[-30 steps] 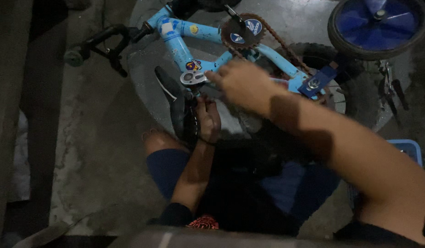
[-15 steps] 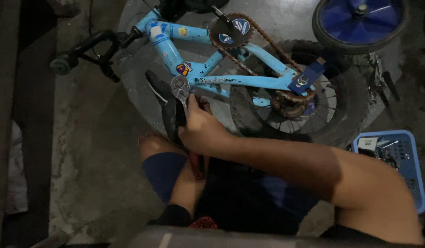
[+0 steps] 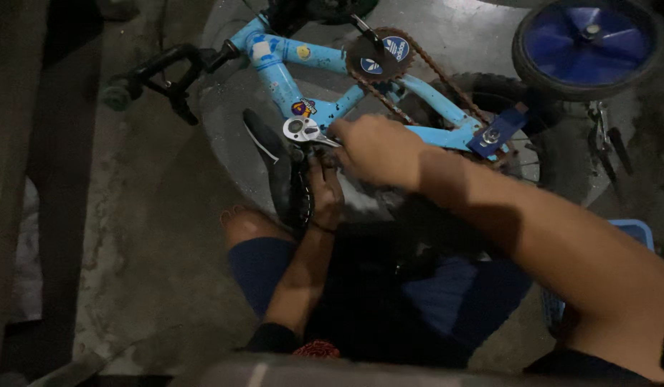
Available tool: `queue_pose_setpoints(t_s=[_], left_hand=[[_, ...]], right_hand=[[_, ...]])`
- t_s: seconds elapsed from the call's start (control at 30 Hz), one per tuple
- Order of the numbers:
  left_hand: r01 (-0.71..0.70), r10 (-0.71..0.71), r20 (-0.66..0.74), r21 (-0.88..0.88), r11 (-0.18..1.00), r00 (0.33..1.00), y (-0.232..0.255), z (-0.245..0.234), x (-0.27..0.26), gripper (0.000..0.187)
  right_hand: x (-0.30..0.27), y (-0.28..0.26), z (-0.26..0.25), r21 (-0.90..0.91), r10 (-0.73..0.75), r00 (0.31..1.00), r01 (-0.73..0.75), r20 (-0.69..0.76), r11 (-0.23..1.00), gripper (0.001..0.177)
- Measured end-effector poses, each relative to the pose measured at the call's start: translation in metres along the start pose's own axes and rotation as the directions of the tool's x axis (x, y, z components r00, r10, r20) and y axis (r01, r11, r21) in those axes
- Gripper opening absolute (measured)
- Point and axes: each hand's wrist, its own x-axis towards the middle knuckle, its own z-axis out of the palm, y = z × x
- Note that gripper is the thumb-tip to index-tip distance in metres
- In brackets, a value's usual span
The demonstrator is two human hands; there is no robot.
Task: The person uses a wrench to tighten the seat post bolt on a light blue bicycle. They then use a screwdriver to adjust the seat clamp and continue tightening the bolt with the wrench.
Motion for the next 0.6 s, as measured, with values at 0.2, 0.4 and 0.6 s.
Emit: queue_pose_setpoints(t_s=[0.2,0.4,0.6], left_hand=[[0.107,-0.053,0.146,-0.388,0.916,0.988,-0.01,-0.004,-0.004,0.04],[0.375,-0.406,0.135,-0.705,0.602,0.904,-0.021,0.01,-0.003,0.039],[0.247,-0.254,0.164,-0.907,0.342,0.953,0.012,0.004,0.006,0.046]], right_hand=[[-0.013,-0.008,-0.003,0.149,-0.175,0.907,0.248,-0.384,0.957,0.038],[0.004,-0.001,-0.038,0.018,0.017,0.974,-0.014,-0.228,1.0,0.04],[0.058,-0.032,-0.005,0.02,0.133,0.99,-0.133,-0.053,0.991,0.035]])
